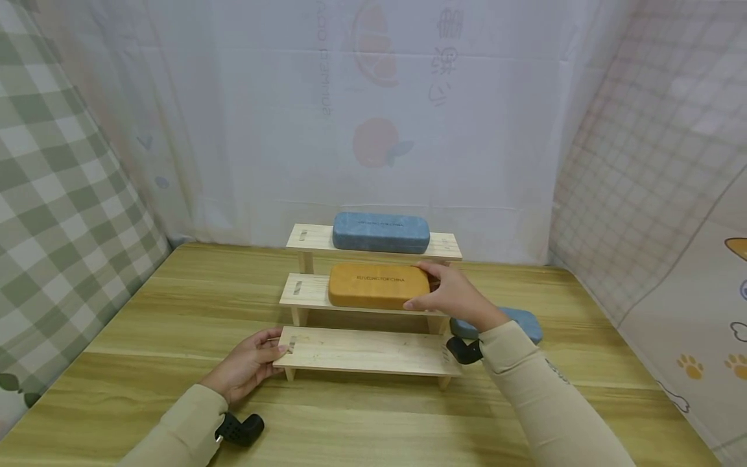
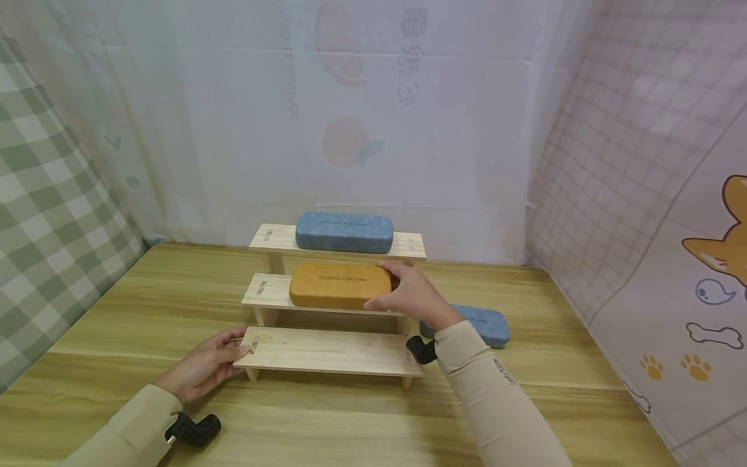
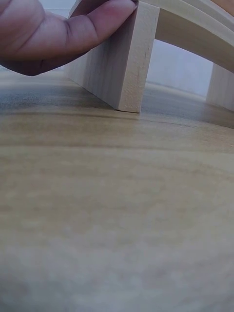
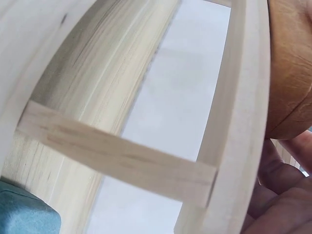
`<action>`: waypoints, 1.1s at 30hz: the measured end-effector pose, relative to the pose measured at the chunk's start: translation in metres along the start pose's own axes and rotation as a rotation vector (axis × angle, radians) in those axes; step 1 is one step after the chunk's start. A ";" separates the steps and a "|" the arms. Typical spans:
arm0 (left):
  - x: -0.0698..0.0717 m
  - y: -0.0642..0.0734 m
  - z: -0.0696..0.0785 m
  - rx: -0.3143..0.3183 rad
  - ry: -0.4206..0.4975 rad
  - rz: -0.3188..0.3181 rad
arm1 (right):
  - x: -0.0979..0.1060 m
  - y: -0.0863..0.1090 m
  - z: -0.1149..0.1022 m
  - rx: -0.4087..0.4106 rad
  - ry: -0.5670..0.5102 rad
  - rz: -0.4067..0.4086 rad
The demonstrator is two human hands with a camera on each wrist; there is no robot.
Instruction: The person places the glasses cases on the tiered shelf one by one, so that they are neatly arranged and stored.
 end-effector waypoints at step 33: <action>0.000 0.001 -0.001 0.003 -0.015 0.000 | 0.004 0.010 -0.010 0.098 0.060 -0.017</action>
Point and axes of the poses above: each hand's wrist, its own y-axis away from the middle knuckle, its own x-axis out of the back of the hand, z = x × y, the point moved 10 cm from there along -y, towards the middle knuckle, and after that the axes turned 10 degrees about x, right-handed, at the moved point
